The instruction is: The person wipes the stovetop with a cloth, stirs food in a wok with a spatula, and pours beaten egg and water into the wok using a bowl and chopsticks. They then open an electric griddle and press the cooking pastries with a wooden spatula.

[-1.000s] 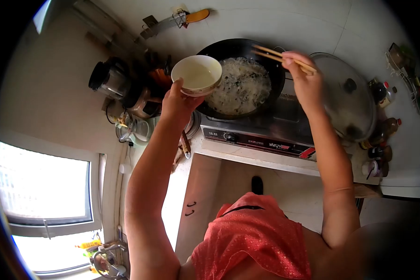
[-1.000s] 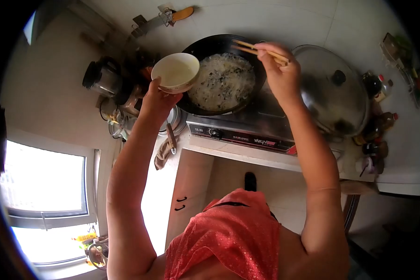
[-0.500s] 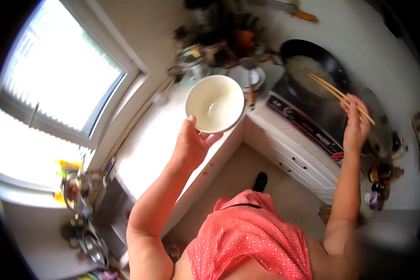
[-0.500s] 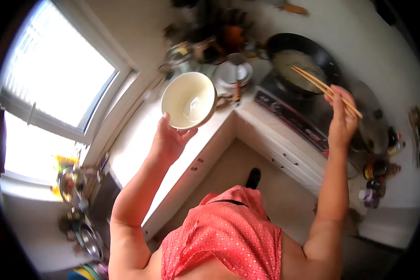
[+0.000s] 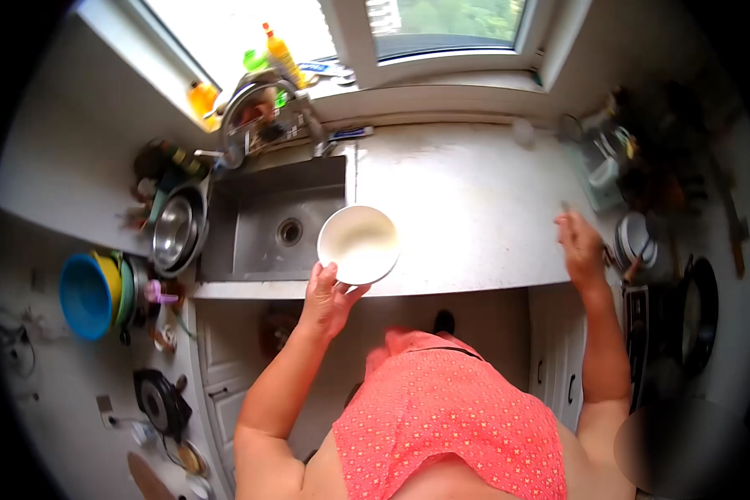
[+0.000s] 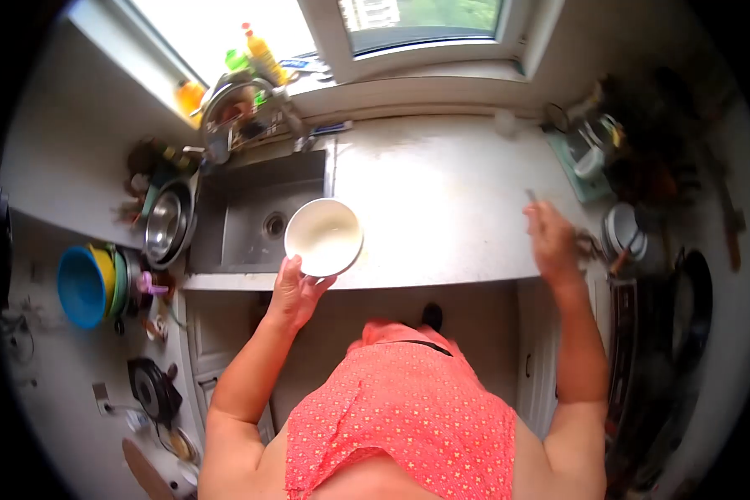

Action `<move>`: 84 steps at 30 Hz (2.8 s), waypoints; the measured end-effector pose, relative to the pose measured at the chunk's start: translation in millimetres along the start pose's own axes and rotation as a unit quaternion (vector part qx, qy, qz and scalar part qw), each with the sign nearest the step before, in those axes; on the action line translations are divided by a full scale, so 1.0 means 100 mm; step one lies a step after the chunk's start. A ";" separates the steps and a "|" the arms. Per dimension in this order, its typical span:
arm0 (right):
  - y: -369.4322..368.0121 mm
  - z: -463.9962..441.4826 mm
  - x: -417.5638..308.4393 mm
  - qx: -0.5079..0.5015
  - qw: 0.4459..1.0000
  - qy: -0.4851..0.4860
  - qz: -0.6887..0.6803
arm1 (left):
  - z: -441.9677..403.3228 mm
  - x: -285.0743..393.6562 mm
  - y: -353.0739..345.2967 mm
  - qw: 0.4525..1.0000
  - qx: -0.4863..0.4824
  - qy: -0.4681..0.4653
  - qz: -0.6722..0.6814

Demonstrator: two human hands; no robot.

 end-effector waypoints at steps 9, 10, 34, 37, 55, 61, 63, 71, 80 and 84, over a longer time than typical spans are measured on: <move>-2.17 -1.62 -0.92 -0.182 0.964 0.152 0.117 | -0.15 0.41 1.18 0.971 0.196 -0.110 0.083; -2.39 -1.74 -0.98 -0.193 0.961 0.158 0.116 | -0.21 0.48 1.29 0.968 0.212 -0.115 0.076; -3.69 -2.64 -1.18 -0.249 0.917 0.145 0.277 | -1.12 1.31 2.08 0.963 0.237 -0.110 0.071; -3.67 -2.64 -1.20 -0.259 0.914 0.136 0.282 | -1.14 1.37 2.16 0.958 0.248 -0.124 0.072; -3.66 -2.63 -1.18 -0.258 0.918 0.115 0.277 | -1.71 1.34 1.97 0.973 0.152 -0.085 0.154; -3.65 -2.75 -1.14 -0.253 0.916 0.124 0.284 | -1.49 1.03 1.70 0.987 0.098 0.001 0.128; -3.64 -2.81 -1.13 -0.256 0.916 0.124 0.282 | -1.36 0.98 1.65 0.990 0.097 0.020 0.105; -2.90 -2.57 -1.46 -0.110 0.963 0.178 0.170 | -0.95 1.06 1.29 0.996 0.082 0.011 -0.045; -0.47 -1.33 -1.20 0.124 0.895 -0.028 -0.428 | -0.95 0.84 0.08 0.981 -0.082 0.033 -0.173; -0.31 -0.58 -0.82 0.052 0.880 -0.010 -0.472 | -0.95 0.25 -0.81 0.952 -0.193 0.128 -0.201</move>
Point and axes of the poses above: each hand's wrist, its own z-axis away from the middle knuckle, its own y-axis out of the back of the hand, x = y × z, the point moved 6 cm from there along -z, towards the middle knuckle, and after that the axes turned 7 degrees about y, right-handed, at the moved point
